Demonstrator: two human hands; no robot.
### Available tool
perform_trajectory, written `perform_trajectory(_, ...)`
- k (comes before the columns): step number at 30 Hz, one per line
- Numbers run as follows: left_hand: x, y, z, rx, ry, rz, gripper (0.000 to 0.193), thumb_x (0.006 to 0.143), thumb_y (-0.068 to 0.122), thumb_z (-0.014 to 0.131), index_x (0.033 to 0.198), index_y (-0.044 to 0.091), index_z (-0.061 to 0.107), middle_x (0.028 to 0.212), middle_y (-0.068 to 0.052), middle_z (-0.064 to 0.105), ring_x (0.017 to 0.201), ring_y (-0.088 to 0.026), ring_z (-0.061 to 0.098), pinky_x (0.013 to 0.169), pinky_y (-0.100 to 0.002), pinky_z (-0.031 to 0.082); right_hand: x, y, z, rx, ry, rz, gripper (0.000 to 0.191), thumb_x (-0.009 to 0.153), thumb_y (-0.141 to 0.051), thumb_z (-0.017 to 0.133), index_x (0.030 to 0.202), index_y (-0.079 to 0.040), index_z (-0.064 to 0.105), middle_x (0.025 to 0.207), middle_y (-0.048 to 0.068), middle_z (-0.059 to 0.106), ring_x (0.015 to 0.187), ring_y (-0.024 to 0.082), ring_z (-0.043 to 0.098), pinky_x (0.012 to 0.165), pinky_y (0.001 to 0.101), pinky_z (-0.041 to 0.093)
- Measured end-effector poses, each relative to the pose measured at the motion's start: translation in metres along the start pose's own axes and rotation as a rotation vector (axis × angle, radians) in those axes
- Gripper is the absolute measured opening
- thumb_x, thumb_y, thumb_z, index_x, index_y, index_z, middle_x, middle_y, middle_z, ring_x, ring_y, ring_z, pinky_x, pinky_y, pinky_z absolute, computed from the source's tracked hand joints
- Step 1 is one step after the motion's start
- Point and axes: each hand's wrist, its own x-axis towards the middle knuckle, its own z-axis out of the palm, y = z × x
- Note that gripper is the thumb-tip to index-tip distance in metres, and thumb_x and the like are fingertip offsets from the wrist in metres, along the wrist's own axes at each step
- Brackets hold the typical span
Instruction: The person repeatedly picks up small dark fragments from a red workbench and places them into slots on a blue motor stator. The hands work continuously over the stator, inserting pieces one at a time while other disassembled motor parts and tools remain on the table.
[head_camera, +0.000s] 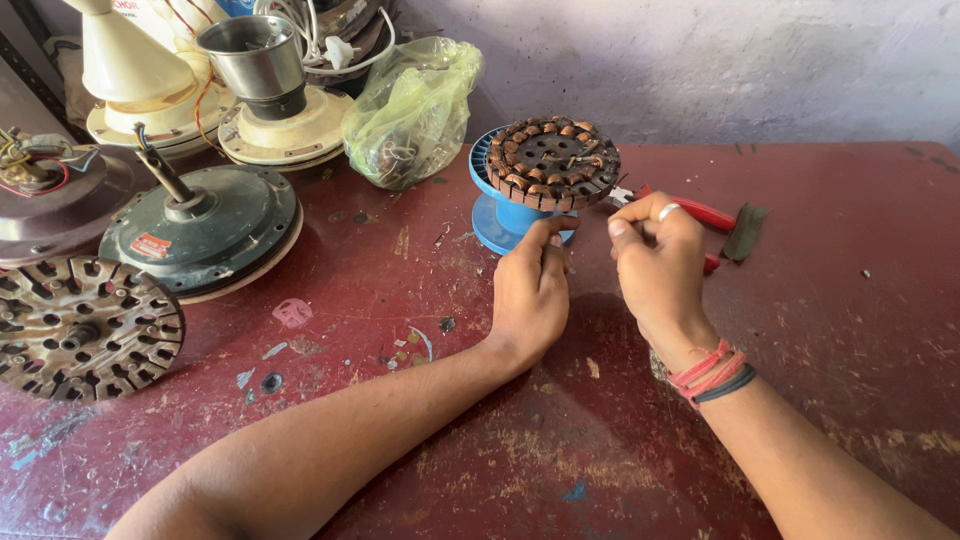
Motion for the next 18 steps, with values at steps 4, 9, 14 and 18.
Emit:
perform_trajectory(4, 0.001, -0.001, -0.001, 0.056, 0.014, -0.080, 0.031, 0.105, 0.025, 0.049, 0.121, 0.003, 0.064, 0.071, -0.012, 0.065, 0.065, -0.025, 0.065, 0.066, -0.042, 0.050, 0.000, -0.003, 0.000, -0.281, -0.234, -0.261, 0.016, 0.086, 0.008, 0.058, 0.094, -0.001, 0.069, 0.079, 0.003, 0.070, 0.069, 0.008, 0.063, 0.059, 0.0247, 0.047)
perform_trajectory(9, 0.001, -0.005, 0.001, 0.104, 0.191, 0.239, 0.026, 0.112, 0.023, 0.052, 0.109, 0.002, 0.068, 0.088, -0.014, 0.069, 0.078, -0.028, 0.067, 0.071, -0.040, 0.052, -0.014, -0.007, 0.004, -0.128, -0.460, -0.269, 0.013, 0.086, 0.006, 0.057, 0.088, 0.003, 0.069, 0.072, 0.007, 0.063, 0.070, 0.007, 0.051, 0.059, 0.0260, 0.042)
perform_trajectory(14, -0.005, -0.004, 0.003, -0.079, 0.214, 0.171, 0.016, 0.108, 0.016, 0.053, 0.114, 0.004, 0.061, 0.083, -0.011, 0.069, 0.070, -0.022, 0.070, 0.065, -0.033, 0.056, -0.017, -0.009, 0.005, -0.040, -0.293, -0.219, 0.015, 0.093, -0.008, 0.064, 0.084, 0.000, 0.073, 0.066, 0.000, 0.061, 0.060, 0.004, 0.047, 0.054, 0.0238, 0.035)
perform_trajectory(18, -0.011, 0.002, 0.000, -0.036, 0.123, 0.314, 0.013, 0.106, 0.010, 0.053, 0.115, 0.005, 0.060, 0.087, -0.012, 0.070, 0.075, -0.023, 0.073, 0.067, -0.035, 0.056, -0.014, -0.008, 0.005, 0.128, -0.125, -0.173, 0.021, 0.098, -0.018, 0.063, 0.087, -0.003, 0.074, 0.070, -0.004, 0.065, 0.062, 0.003, 0.056, 0.054, 0.0202, 0.039)
